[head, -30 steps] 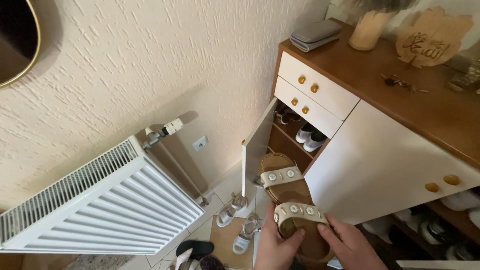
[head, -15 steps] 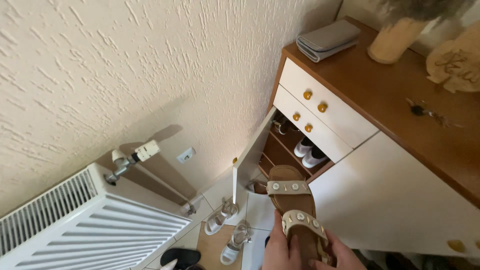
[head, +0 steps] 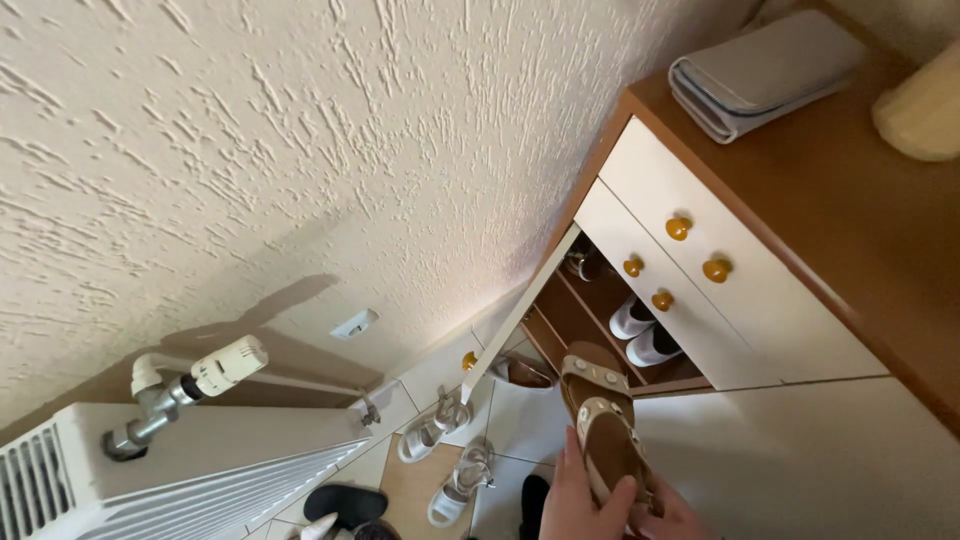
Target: The person picks up various shoes from the floor, including sneakers, heels, and sandals, and places them into a wooden shoe cabinet. The person handles the shoes one at a time, arranging them on the shelves inside the cabinet.
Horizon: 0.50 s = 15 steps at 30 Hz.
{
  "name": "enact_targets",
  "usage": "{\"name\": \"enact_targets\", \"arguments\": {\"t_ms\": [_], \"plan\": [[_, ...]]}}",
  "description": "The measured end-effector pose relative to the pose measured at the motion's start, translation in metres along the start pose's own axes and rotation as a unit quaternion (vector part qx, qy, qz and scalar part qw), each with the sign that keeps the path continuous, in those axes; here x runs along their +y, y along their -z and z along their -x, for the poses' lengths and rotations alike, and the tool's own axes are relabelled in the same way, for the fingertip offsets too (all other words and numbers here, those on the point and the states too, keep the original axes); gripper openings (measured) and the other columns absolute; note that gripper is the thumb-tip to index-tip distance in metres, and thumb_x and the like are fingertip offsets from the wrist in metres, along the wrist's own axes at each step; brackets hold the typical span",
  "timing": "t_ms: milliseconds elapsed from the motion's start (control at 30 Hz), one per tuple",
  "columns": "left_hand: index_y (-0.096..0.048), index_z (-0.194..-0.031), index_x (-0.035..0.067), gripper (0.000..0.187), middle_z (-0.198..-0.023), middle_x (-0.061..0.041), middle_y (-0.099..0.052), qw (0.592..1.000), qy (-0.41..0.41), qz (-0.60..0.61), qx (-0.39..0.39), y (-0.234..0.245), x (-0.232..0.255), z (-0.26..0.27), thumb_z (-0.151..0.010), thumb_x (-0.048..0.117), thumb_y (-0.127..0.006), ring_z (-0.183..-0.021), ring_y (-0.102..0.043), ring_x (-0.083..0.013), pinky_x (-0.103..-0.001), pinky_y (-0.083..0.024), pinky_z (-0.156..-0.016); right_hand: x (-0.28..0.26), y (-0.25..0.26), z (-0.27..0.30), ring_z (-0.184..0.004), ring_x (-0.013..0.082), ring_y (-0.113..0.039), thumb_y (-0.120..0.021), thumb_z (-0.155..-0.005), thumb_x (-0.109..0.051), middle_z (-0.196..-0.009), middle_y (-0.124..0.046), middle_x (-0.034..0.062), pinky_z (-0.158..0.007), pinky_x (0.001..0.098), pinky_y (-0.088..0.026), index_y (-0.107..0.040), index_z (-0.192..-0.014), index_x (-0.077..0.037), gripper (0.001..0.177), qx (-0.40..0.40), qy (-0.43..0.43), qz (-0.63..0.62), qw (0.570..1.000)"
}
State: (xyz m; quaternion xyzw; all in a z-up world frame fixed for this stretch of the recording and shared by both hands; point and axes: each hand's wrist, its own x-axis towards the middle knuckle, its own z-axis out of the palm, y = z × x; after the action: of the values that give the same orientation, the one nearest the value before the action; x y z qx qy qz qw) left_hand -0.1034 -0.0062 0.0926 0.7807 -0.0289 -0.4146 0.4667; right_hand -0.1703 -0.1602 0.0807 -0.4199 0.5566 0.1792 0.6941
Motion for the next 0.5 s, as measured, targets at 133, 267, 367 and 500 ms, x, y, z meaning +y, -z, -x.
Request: {"name": "enact_targets", "arguments": {"t_ms": [133, 267, 367, 500], "plan": [[-0.018, -0.163, 0.023, 0.097, -0.160, -0.002, -0.037, 1.000, -0.001, 0.018, 0.004, 0.038, 0.028, -0.005, -0.080, 0.051, -0.062, -0.136, -0.051, -0.0295, -0.047, -0.046, -0.105, 0.005, -0.019, -0.036, -0.125, 0.0462, -0.056, -0.056, -0.098, -0.002, -0.149, -0.059, 0.0193, -0.098, 0.0570, -0.042, -0.043, -0.159, -0.019, 0.065, 0.006, -0.007, -0.064, 0.998], [-0.023, -0.161, 0.014, 0.092, -0.167, -0.008, -0.029, 0.999, -0.045, 0.016, 0.025, 0.034, 0.007, -0.059, -0.084, 0.046, -0.063, -0.151, -0.031, -0.0279, -0.046, -0.033, -0.118, 0.045, 0.012, -0.146, -0.086, 0.0292, -0.060, -0.063, -0.092, -0.014, -0.121, -0.069, 0.0170, -0.065, 0.0413, -0.042, -0.051, -0.149, -0.014, 0.058, -0.113, 0.131, -0.085, 0.981], [-0.036, -0.155, 0.011, 0.082, -0.159, -0.014, -0.040, 0.989, -0.125, 0.047, 0.061, 0.038, 0.002, -0.093, -0.082, 0.041, -0.057, -0.142, -0.044, -0.0345, -0.053, -0.041, -0.110, 0.000, -0.041, -0.118, -0.115, 0.0299, -0.060, -0.058, -0.093, -0.003, -0.137, -0.066, 0.0191, -0.085, 0.0413, -0.048, -0.052, -0.151, -0.003, 0.058, -0.069, 0.185, -0.103, 0.975], [-0.043, -0.152, 0.007, 0.075, -0.160, -0.016, -0.039, 0.984, -0.154, 0.057, 0.067, 0.036, -0.008, -0.144, -0.084, 0.034, -0.059, -0.145, -0.038, -0.0354, -0.050, -0.037, -0.113, -0.023, -0.055, -0.156, -0.115, 0.0341, -0.062, -0.051, -0.100, -0.002, -0.129, -0.065, 0.0227, -0.097, 0.0452, -0.049, -0.052, -0.144, -0.001, 0.044, -0.068, 0.215, -0.159, 0.961]]}}
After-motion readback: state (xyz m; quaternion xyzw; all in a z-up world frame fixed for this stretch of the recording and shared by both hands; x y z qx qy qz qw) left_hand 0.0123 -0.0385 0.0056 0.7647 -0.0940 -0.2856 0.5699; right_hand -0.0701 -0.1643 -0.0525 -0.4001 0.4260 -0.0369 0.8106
